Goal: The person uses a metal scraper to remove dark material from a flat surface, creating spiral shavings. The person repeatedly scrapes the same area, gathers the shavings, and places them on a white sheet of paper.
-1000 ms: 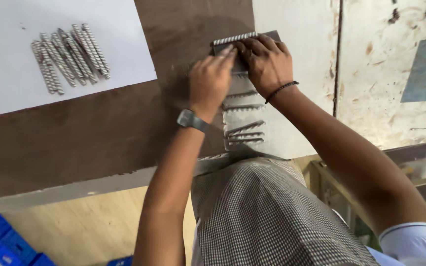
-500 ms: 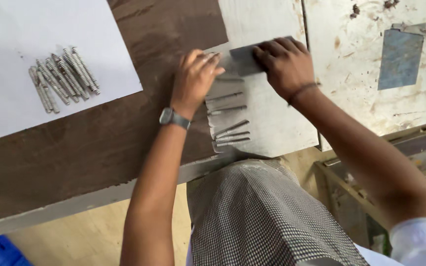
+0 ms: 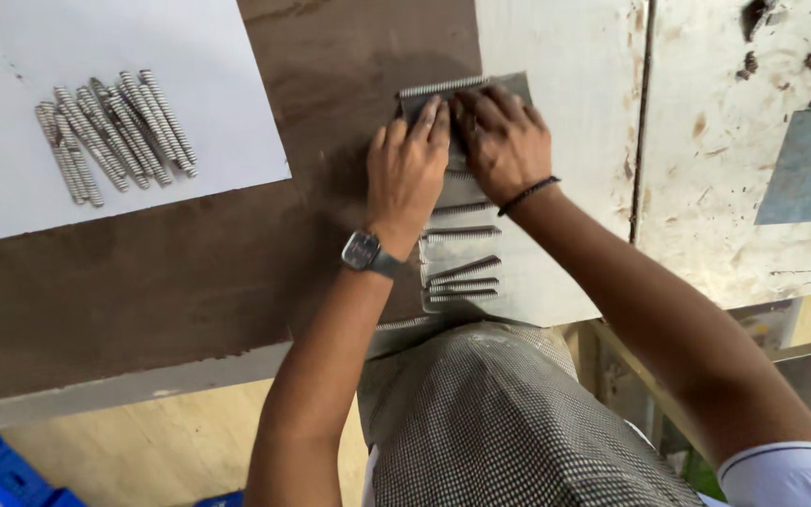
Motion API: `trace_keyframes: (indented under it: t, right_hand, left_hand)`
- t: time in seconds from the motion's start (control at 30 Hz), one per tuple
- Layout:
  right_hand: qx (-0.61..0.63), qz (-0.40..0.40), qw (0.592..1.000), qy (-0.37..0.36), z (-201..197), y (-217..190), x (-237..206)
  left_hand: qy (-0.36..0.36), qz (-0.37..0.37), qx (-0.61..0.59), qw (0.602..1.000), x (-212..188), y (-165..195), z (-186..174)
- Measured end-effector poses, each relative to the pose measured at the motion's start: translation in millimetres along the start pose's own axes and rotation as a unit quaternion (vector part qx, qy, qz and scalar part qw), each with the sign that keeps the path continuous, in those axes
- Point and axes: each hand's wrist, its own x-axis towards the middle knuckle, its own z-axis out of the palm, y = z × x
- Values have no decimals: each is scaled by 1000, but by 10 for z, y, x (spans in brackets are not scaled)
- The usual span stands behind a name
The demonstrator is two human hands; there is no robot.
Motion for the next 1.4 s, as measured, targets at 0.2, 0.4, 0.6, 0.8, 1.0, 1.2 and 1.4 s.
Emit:
trace_keyframes:
  t: [0.2,0.4,0.6,0.8,1.0,1.2,1.4]
  right_hand:
    - [-9,-3,1000,18,-62,64,165]
    - [3,37,999,6,-274,38,213]
    - [44,10,997,57,-691,167,-276]
    - [-25,27,999,1,-538,700,-278]
    - [-47,-19,999,-14,-84,474,124]
    - [23,11,999,-25,28,91,271]
    - [-4,12,1000,0,62,121,498]
  left_hand:
    - [63,32,-46,996,138,-285,22]
    - [85,85,-27,992,510,-660,-45]
    - [35,128,-75,988,528,-704,59]
    - [56,118,-139,982,199,-305,-267]
    - [-45,24,-38,998,357,209,-163]
    - [-29,-9,23,999,251,-99,-35]
    - [17,-6,4,1000,412,-215,-56]
